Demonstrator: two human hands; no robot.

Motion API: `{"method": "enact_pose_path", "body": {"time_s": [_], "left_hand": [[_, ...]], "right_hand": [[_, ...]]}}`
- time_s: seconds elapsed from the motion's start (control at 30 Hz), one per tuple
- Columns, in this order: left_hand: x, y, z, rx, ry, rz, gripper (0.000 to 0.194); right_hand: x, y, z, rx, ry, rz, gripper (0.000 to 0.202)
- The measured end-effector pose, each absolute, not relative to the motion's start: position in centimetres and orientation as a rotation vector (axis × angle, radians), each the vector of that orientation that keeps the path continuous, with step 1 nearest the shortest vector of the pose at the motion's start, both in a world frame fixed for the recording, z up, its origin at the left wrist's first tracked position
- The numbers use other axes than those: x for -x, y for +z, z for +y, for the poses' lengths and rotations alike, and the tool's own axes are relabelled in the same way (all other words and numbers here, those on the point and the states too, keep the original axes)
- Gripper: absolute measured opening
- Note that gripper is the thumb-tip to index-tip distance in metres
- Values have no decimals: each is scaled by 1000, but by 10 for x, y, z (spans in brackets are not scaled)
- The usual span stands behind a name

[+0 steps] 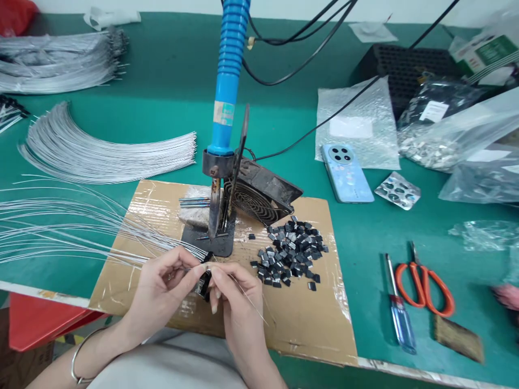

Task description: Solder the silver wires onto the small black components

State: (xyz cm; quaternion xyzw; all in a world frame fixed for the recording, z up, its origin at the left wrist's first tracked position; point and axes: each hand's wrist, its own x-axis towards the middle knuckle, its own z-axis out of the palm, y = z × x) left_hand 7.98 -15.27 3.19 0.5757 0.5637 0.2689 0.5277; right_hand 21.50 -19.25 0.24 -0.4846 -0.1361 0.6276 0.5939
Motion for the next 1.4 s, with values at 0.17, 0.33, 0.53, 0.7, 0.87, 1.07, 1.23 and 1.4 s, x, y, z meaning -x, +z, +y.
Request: {"method": "enact_pose_path", "body": {"time_s": [0.17, 0.33, 0.53, 0.7, 0.87, 1.07, 1.23, 1.4], "left_hand": [[-80, 28, -153, -1307, 671, 1336, 23], [-79, 29, -151, -1289, 689, 1337, 21], [-79, 28, -153, -1324, 719, 1344, 22], [-79, 29, -154, -1347, 710, 1345, 19], [-79, 29, -153, -1351, 682, 1340, 19], [-79, 32, -152, -1424, 679, 1312, 20], [-78, 33, -153, -1442, 677, 1330, 19], [-82, 31, -154, -1426, 720, 1368, 18]], "right_hand": [[-213, 2, -192, 1120, 1443, -322, 19], [-215, -1, -193, 1109, 1439, -362, 23], [-217, -7, -199, 1138, 1422, -415, 14], [-218, -8, -200, 1145, 1424, -428, 13], [-219, -4, -198, 1144, 1435, -414, 13], [-227, 3, -191, 1120, 1518, -392, 16], [-232, 2, -190, 1116, 1568, -409, 17], [-227, 2, -193, 1109, 1537, -368, 15]]}}
